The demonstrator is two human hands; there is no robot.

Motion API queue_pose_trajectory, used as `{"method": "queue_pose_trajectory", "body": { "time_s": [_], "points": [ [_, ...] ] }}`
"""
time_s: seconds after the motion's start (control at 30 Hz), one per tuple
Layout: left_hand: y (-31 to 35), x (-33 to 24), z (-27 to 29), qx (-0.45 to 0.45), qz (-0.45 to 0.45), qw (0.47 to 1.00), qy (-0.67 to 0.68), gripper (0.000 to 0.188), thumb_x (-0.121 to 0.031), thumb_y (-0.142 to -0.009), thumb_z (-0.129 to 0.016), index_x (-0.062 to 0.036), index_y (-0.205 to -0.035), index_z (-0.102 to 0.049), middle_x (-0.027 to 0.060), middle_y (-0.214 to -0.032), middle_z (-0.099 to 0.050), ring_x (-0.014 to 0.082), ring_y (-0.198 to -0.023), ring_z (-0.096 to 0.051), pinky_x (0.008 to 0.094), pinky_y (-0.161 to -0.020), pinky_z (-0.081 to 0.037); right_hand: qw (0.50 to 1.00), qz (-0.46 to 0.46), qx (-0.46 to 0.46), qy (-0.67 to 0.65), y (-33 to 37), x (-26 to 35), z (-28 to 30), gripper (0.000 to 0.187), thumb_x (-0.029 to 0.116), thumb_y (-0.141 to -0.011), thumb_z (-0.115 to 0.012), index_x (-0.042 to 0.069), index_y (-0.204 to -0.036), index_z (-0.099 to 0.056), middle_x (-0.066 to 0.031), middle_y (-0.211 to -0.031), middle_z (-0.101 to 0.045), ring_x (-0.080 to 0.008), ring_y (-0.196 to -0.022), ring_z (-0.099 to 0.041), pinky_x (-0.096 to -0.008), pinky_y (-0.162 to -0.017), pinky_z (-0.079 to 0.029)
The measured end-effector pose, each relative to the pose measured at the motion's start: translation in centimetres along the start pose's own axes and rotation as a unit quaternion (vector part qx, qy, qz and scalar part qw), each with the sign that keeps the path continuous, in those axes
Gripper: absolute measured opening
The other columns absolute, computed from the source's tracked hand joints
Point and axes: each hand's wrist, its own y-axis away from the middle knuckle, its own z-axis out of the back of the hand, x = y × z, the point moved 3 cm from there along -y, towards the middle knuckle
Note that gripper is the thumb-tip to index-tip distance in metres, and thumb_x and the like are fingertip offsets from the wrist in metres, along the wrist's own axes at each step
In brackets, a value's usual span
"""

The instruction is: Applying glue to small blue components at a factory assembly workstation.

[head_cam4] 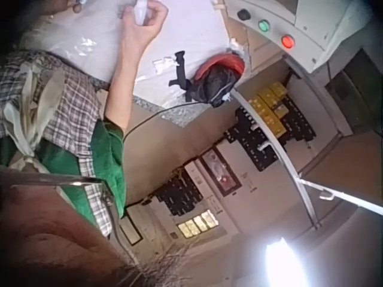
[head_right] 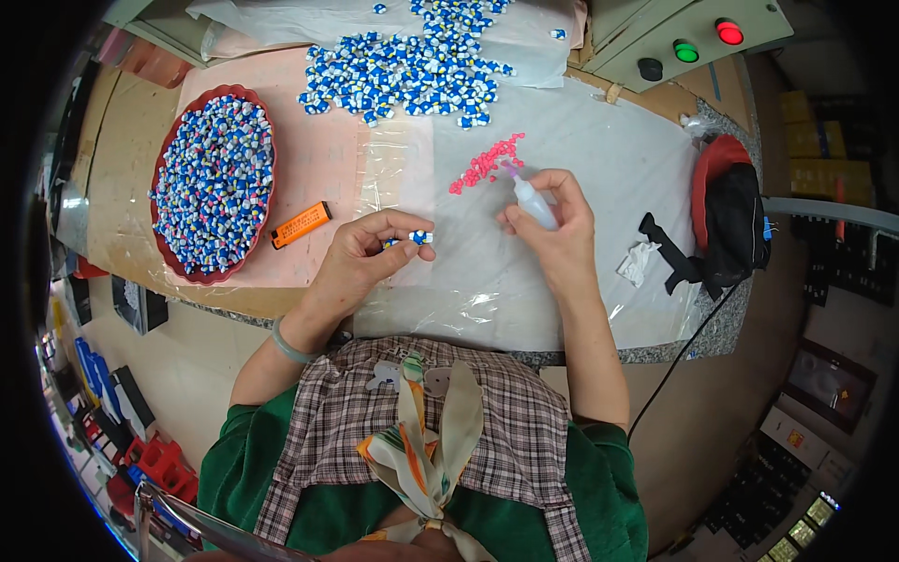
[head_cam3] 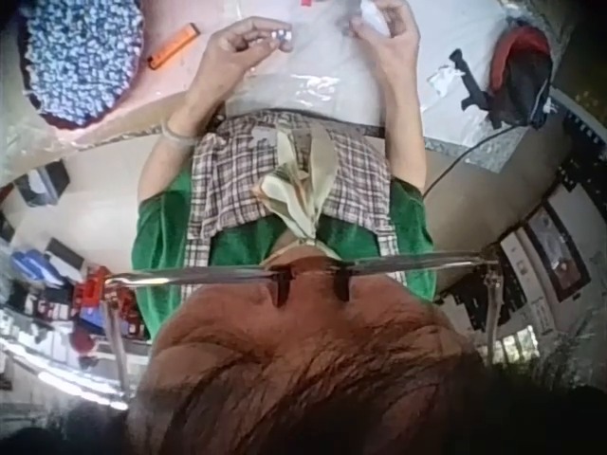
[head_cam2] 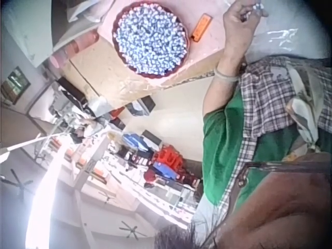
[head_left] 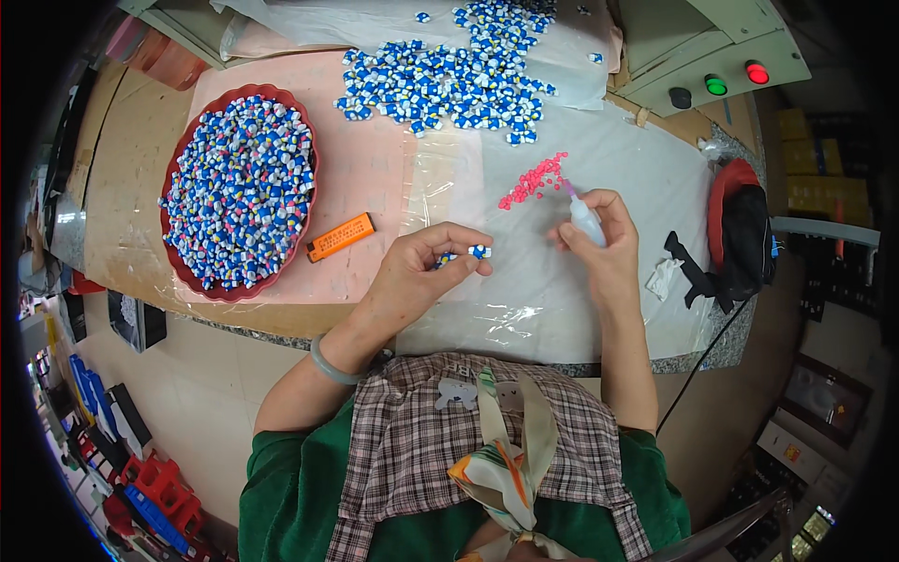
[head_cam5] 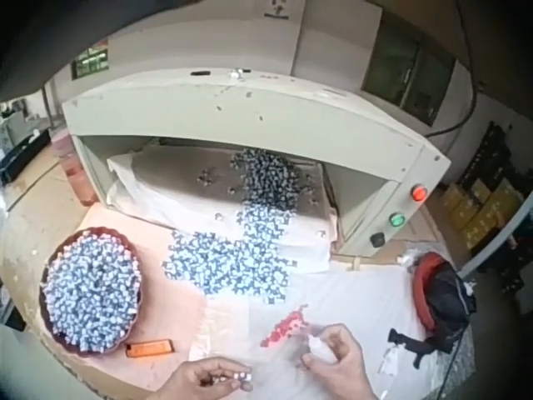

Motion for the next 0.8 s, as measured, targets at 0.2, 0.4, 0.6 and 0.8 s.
{"method": "queue_pose_trajectory", "body": {
  "time_s": [0.2,0.4,0.6,0.8],
  "points": [
    [0.0,0.0,0.0,0.001,-0.019,1.0,0.006,0.024,0.001,-0.09,-0.059,-0.0031,-0.113,-0.063,0.0045,-0.093,-0.069,0.0034,-0.082,-0.06,0.017,-0.064,-0.041,0.886,0.202,-0.01,0.417,-2.2,1.0,-1.3,0.023,0.0,-0.076,-0.07,0.003,-0.099,-0.064,-0.007,-0.084,-0.059,-0.0175,-0.077,-0.062,-0.0292,-0.069,-0.048],
    [0.0,-0.3,0.0,0.014,0.002,1.0,-0.002,0.023,0.002,-0.091,-0.057,0.0008,-0.114,-0.062,0.0053,-0.098,-0.066,0.0107,-0.092,-0.065,0.0228,-0.078,-0.049,0.852,0.224,0.043,0.471,-2.7,0.9,-1.7,0.017,0.001,-0.076,-0.069,0.0,-0.094,-0.066,-0.0101,-0.084,-0.06,-0.0258,-0.076,-0.061,-0.0315,-0.07,-0.048],
    [0.2,-0.4,-0.1,0.013,0.014,1.0,0.005,0.024,0.003,-0.091,-0.057,0.001,-0.114,-0.062,0.0051,-0.097,-0.066,0.0099,-0.091,-0.064,0.0223,-0.079,-0.049,0.857,0.192,0.039,0.476,-2.4,1.3,-1.4,0.017,0.001,-0.077,-0.07,-0.001,-0.093,-0.066,-0.0116,-0.086,-0.063,-0.0268,-0.075,-0.062,-0.0319,-0.072,-0.049],
    [0.2,-0.5,-0.1,0.017,0.03,0.999,-0.005,0.024,0.002,-0.091,-0.057,0.0005,-0.114,-0.062,0.0045,-0.096,-0.066,0.0096,-0.09,-0.064,0.0216,-0.078,-0.049,0.873,0.197,0.064,0.442,-2.5,1.4,-1.0,0.018,0.002,-0.076,-0.072,-0.001,-0.093,-0.066,-0.0111,-0.088,-0.063,-0.0271,-0.077,-0.063,-0.0321,-0.072,-0.048]
  ]
}}
